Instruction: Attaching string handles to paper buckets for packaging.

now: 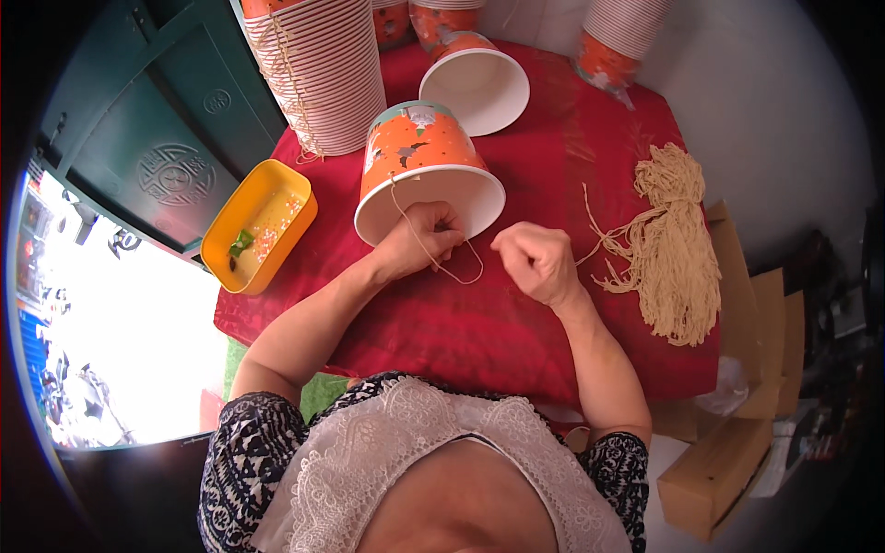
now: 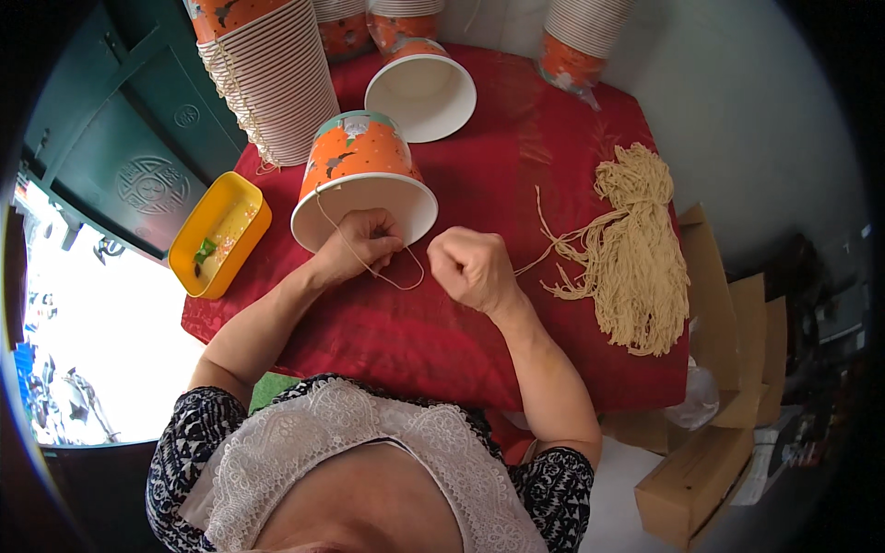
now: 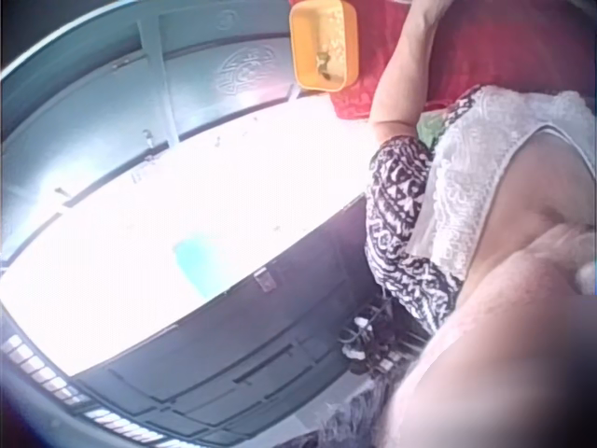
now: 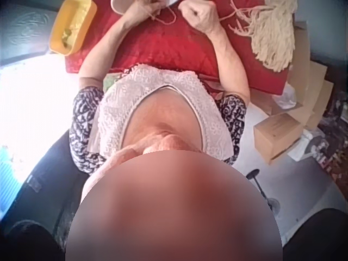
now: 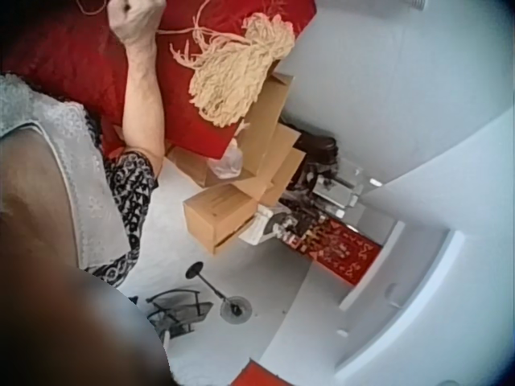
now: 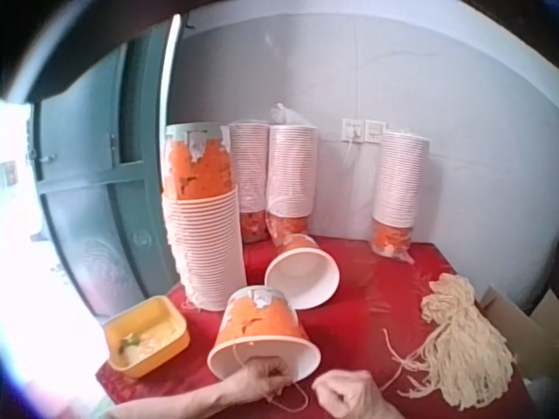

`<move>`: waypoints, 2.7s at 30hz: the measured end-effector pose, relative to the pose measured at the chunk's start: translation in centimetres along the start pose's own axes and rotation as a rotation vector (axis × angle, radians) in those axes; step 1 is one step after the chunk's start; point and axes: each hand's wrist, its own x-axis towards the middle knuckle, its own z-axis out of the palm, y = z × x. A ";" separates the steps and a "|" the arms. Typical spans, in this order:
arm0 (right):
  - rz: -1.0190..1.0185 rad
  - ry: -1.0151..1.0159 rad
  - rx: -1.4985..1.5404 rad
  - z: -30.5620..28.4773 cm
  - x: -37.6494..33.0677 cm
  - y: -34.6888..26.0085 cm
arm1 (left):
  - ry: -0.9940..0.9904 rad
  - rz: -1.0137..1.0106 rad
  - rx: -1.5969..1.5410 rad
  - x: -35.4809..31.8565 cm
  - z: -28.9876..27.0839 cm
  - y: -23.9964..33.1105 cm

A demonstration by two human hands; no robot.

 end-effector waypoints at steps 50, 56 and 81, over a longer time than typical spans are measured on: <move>0.264 0.200 -0.140 5.6 -0.3 1.2 | 0.241 0.357 0.285 0.2 1.3 -1.4; 0.247 0.216 -0.153 5.7 -0.3 1.2 | 0.226 0.339 0.431 0.3 1.4 -1.5; -0.033 0.048 -0.495 5.3 -0.3 0.6 | 0.209 0.277 0.337 0.1 1.1 -1.8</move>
